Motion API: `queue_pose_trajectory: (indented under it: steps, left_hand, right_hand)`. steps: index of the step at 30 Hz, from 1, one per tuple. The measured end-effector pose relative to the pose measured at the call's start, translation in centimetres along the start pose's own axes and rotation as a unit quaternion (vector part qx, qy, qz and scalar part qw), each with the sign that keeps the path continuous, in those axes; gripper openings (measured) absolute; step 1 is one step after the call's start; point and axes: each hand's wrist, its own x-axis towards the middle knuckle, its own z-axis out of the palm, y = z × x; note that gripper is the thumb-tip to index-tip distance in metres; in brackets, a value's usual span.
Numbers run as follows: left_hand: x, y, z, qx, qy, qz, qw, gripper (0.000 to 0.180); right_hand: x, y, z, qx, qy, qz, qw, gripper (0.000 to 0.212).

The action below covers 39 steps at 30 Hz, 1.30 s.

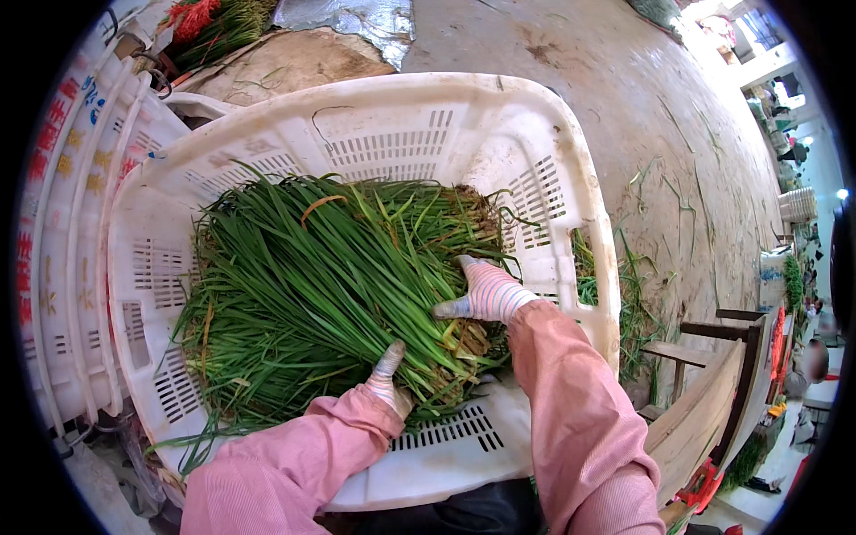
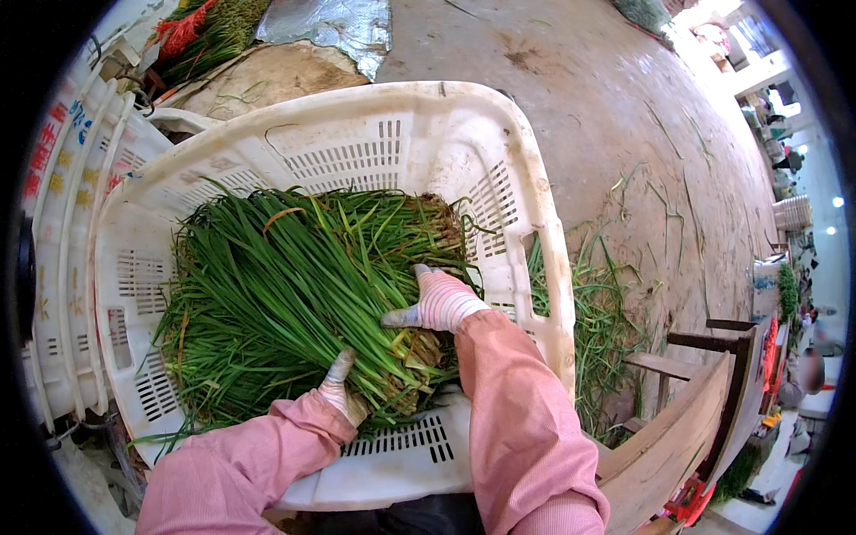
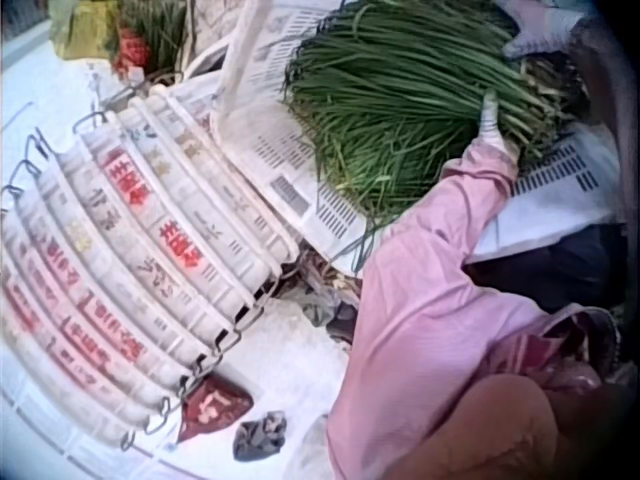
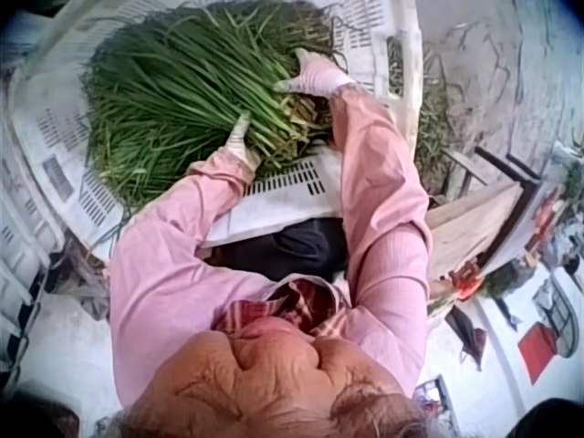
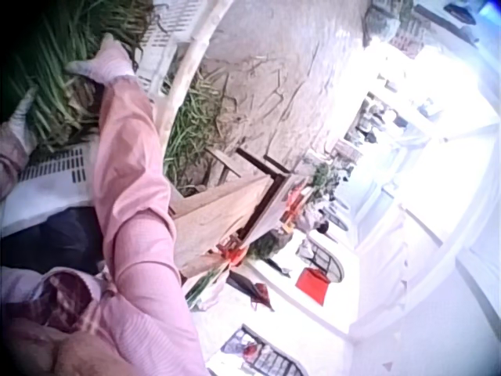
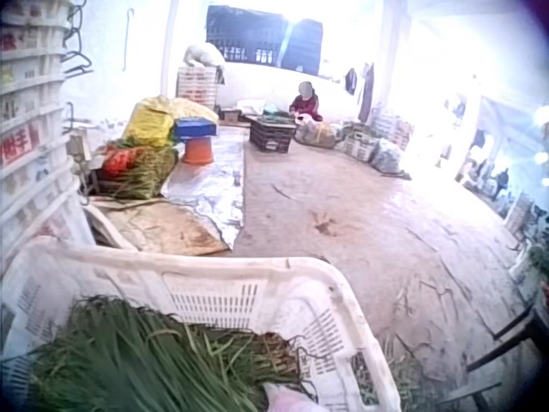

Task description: The person bundles green stalks together using red ties by hand while sitting in a large warehouse.

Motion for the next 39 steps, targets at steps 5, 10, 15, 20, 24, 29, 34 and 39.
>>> queue_pose_trajectory:
  steps: [5, 10, 15, 20, 24, 29, 34, 39]
  left_hand:
    - [-1.0, 0.5, 1.6, -0.007, -0.020, -0.009, 1.000, 0.079]
    - [-8.3, 3.3, 2.0, 0.011, -0.070, -0.109, 0.991, 0.095]
    - [-8.2, 3.1, 0.1, -0.018, 0.027, -0.095, 0.995, 0.080]
    - [-7.8, 3.0, 0.5, -0.007, 0.013, -0.100, 0.995, 0.082]
    - [-7.4, 3.3, 1.2, 0.004, 0.024, -0.118, 0.993, 0.081]
    - [-7.2, 3.2, 1.0, 0.004, 0.038, -0.120, 0.992, 0.082]
    - [-7.4, 3.3, 0.6, 0.000, 0.051, -0.136, 0.989, 0.086]
    - [-7.2, 2.9, 0.4, 0.015, 0.043, -0.102, 0.994, 0.088]
  right_hand:
    - [-1.5, -2.3, -0.3, 0.017, -0.080, 0.031, 0.996, 0.106]
    - [-8.5, -9.3, 1.5, 0.061, -0.048, 0.015, 0.997, 0.081]
    - [-8.6, -8.5, 7.0, 0.038, -0.029, 0.044, 0.998, 0.083]
    - [-8.3, -8.0, 5.3, -0.153, 0.038, -0.031, 0.987, 0.076]
    - [-6.8, -5.2, 4.8, -0.156, 0.090, -0.104, 0.978, 0.074]
    - [-4.4, -2.4, 6.4, -0.031, 0.048, -0.117, 0.991, 0.076]
    - [-3.9, -2.3, 7.9, 0.173, 0.048, -0.056, 0.982, 0.096]
    - [-4.0, -3.0, 8.2, 0.394, -0.018, -0.038, 0.918, 0.091]
